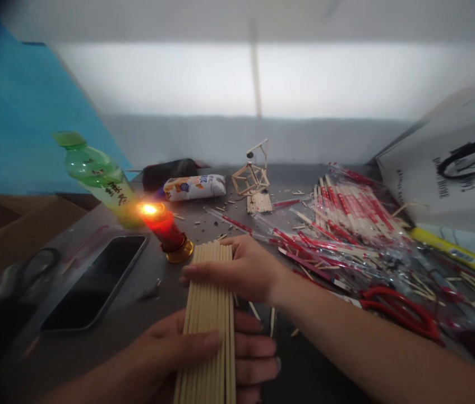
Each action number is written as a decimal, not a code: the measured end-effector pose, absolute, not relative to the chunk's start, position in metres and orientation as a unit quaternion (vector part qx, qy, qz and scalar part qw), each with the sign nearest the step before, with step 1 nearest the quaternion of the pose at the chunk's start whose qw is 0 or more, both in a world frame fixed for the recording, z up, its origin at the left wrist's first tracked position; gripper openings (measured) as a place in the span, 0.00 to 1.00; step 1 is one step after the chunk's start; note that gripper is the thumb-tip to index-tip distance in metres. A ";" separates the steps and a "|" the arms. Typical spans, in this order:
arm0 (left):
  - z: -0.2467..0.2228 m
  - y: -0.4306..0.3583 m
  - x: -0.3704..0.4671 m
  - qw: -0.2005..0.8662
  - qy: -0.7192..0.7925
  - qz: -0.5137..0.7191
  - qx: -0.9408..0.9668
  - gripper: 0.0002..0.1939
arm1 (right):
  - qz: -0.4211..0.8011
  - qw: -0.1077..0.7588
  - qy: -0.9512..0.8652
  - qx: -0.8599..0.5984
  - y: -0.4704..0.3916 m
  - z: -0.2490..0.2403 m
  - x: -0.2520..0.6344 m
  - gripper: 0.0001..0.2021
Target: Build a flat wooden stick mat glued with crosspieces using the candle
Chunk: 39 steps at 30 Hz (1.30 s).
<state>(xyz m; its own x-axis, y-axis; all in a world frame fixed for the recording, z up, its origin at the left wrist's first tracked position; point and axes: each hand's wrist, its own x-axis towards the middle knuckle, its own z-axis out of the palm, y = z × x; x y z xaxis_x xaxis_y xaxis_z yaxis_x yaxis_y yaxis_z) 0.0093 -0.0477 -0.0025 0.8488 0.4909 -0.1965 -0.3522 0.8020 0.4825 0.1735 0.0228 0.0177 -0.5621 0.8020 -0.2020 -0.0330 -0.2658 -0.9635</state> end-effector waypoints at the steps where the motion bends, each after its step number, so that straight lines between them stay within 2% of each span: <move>1: -0.002 -0.048 0.009 0.933 0.163 0.230 0.223 0.15 | 0.705 0.295 -0.533 -0.363 0.023 0.018 0.173 0.11; 19: -0.011 -0.047 0.013 0.935 0.138 0.257 0.203 0.13 | 0.694 0.300 -0.530 -0.384 0.021 0.022 0.169 0.16; 28: -0.005 -0.049 0.013 0.920 0.206 0.257 0.213 0.13 | 0.695 0.296 -0.527 -0.391 0.022 0.016 0.170 0.16; 39: -0.018 -0.044 0.013 0.929 0.193 0.236 0.211 0.07 | 0.684 0.297 -0.529 -0.406 0.020 0.007 0.169 0.17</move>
